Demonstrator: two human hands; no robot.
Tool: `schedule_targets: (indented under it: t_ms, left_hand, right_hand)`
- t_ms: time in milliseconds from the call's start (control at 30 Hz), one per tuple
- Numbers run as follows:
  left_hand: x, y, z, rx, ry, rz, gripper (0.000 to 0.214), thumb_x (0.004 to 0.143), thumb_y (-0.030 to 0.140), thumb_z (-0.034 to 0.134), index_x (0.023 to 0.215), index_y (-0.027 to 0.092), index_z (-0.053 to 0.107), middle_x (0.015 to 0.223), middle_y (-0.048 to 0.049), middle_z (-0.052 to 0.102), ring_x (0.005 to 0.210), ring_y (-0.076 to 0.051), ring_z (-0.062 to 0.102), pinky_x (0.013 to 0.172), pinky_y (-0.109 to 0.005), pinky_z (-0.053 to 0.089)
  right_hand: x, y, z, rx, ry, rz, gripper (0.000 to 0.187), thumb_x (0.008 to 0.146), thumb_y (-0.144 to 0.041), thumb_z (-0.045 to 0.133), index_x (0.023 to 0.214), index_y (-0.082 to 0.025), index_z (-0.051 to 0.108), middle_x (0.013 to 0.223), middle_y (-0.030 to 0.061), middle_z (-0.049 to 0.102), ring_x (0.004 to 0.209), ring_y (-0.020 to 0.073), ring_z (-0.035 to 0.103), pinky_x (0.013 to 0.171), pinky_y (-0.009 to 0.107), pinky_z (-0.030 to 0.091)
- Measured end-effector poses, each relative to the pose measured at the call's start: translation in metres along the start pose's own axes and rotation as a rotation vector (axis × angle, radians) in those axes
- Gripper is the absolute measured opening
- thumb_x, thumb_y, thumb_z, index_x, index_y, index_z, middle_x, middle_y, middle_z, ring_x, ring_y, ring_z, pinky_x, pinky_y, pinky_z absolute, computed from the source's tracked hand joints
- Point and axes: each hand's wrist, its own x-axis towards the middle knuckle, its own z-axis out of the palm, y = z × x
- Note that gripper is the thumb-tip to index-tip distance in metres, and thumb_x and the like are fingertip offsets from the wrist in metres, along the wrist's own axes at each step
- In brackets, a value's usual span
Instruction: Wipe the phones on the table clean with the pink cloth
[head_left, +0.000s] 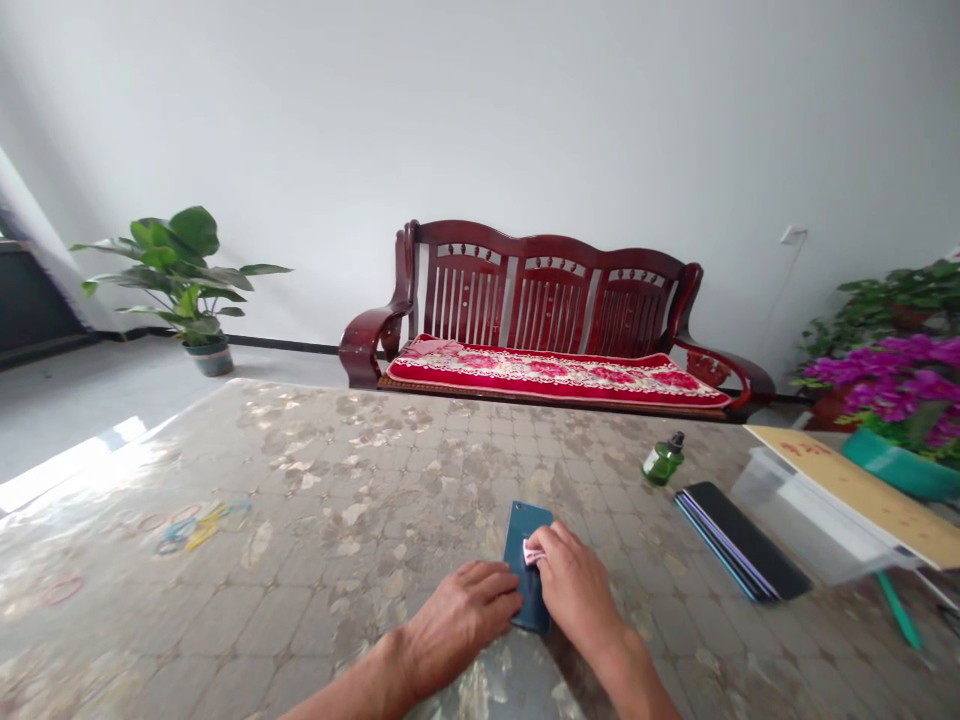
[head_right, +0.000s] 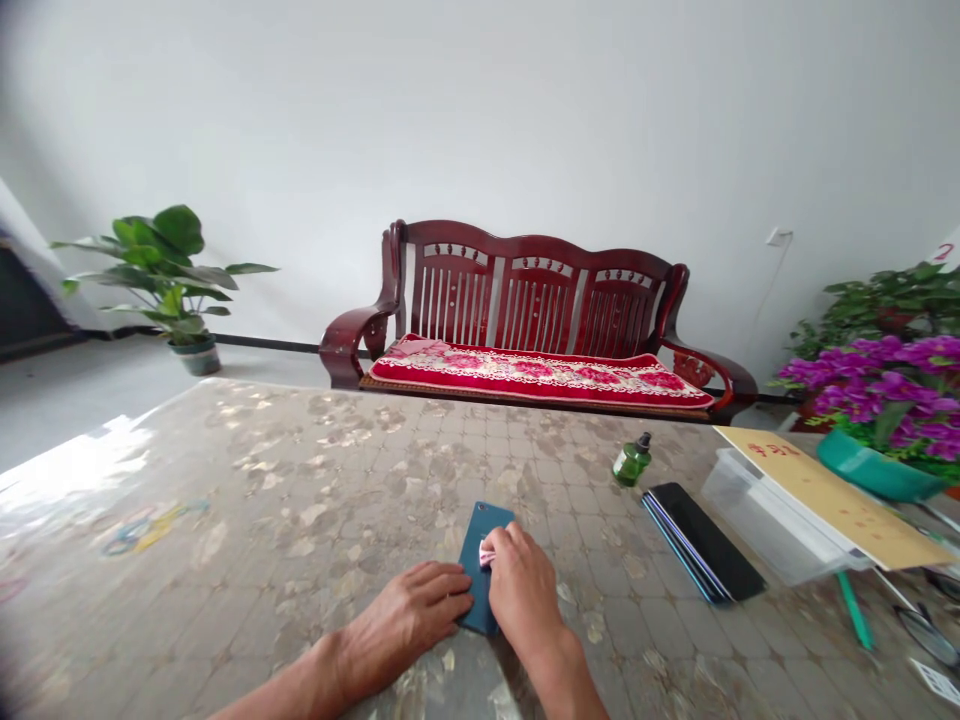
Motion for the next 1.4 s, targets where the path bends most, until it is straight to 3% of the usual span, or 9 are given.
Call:
schedule_targets:
  t_ms: [200,333,467,600,733,1033,1267,1400]
  left_hand:
    - [0.0,-0.003,0.007,-0.001,-0.049,-0.07,0.014,0.097,0.03,0.054,0.105,0.02,0.059,0.114,-0.0058,0.064,0.116,-0.022,0.057,0.101,-0.036,0.045]
    - [0.0,-0.002,0.007,0.008,-0.055,-0.075,0.015,0.097,0.03,0.053,0.107,0.02,0.059,0.118,-0.0067,0.064,0.117,-0.023,0.057,0.101,-0.037,0.046]
    - [0.0,-0.001,0.005,0.006,-0.063,-0.08,0.015,0.096,0.028,0.055,0.108,0.02,0.059,0.118,-0.0067,0.063,0.116,-0.023,0.057,0.1,-0.035,0.046]
    - [0.0,-0.001,0.005,-0.004,-0.062,-0.094,0.014,0.095,0.028,0.057,0.107,0.02,0.059,0.116,-0.0057,0.063,0.116,-0.022,0.057,0.1,-0.034,0.046]
    - [0.001,-0.001,0.006,-0.02,-0.054,-0.089,0.01,0.096,0.027,0.054,0.102,0.02,0.059,0.113,-0.005,0.064,0.114,-0.021,0.057,0.1,-0.033,0.045]
    - [-0.001,-0.001,0.006,-0.025,0.016,-0.076,0.013,0.098,0.028,0.049,0.106,0.023,0.058,0.112,-0.0052,0.064,0.112,-0.02,0.059,0.098,-0.032,0.046]
    - [0.002,0.001,0.003,-0.041,-0.004,-0.08,0.011,0.097,0.027,0.051,0.104,0.023,0.058,0.109,-0.0045,0.064,0.11,-0.02,0.059,0.097,-0.031,0.046]
    - [0.002,0.001,0.003,-0.029,-0.048,-0.103,0.007,0.096,0.026,0.054,0.1,0.021,0.057,0.108,-0.004,0.064,0.11,-0.021,0.059,0.096,-0.031,0.047]
  right_hand:
    - [-0.009,0.01,0.01,-0.033,0.081,-0.073,0.02,0.091,-0.014,0.045,0.089,-0.027,0.061,0.091,0.0019,0.063,0.084,0.0176,0.059,0.073,0.027,0.039]
    - [0.021,0.021,0.012,-0.102,0.179,-0.066,0.022,0.094,-0.017,0.043,0.09,-0.026,0.063,0.086,0.0034,0.063,0.081,0.0176,0.056,0.074,0.028,0.039]
    - [0.047,0.026,0.009,-0.105,0.183,-0.089,0.026,0.095,-0.018,0.042,0.085,-0.026,0.064,0.076,0.0022,0.059,0.071,0.0174,0.051,0.07,0.028,0.039]
    - [0.026,0.022,0.013,-0.126,0.223,-0.118,0.021,0.092,-0.014,0.046,0.086,-0.024,0.064,0.085,0.0043,0.061,0.082,0.0192,0.052,0.076,0.03,0.038]
    - [0.001,0.016,0.017,-0.091,0.171,-0.211,0.02,0.092,-0.011,0.048,0.092,-0.024,0.063,0.089,0.0025,0.06,0.087,0.0184,0.053,0.079,0.029,0.037]
    - [0.054,0.015,0.02,-0.193,0.188,-0.122,0.021,0.09,-0.01,0.05,0.087,-0.024,0.065,0.089,0.004,0.063,0.085,0.0193,0.054,0.075,0.029,0.036]
    - [0.024,0.011,0.023,-0.146,0.16,-0.224,0.019,0.091,-0.011,0.049,0.085,-0.023,0.062,0.087,0.0021,0.06,0.085,0.0187,0.051,0.078,0.029,0.035]
    - [0.035,0.011,0.023,-0.169,0.17,-0.188,0.02,0.09,-0.009,0.05,0.086,-0.023,0.063,0.087,0.0027,0.061,0.086,0.0189,0.053,0.076,0.029,0.035]
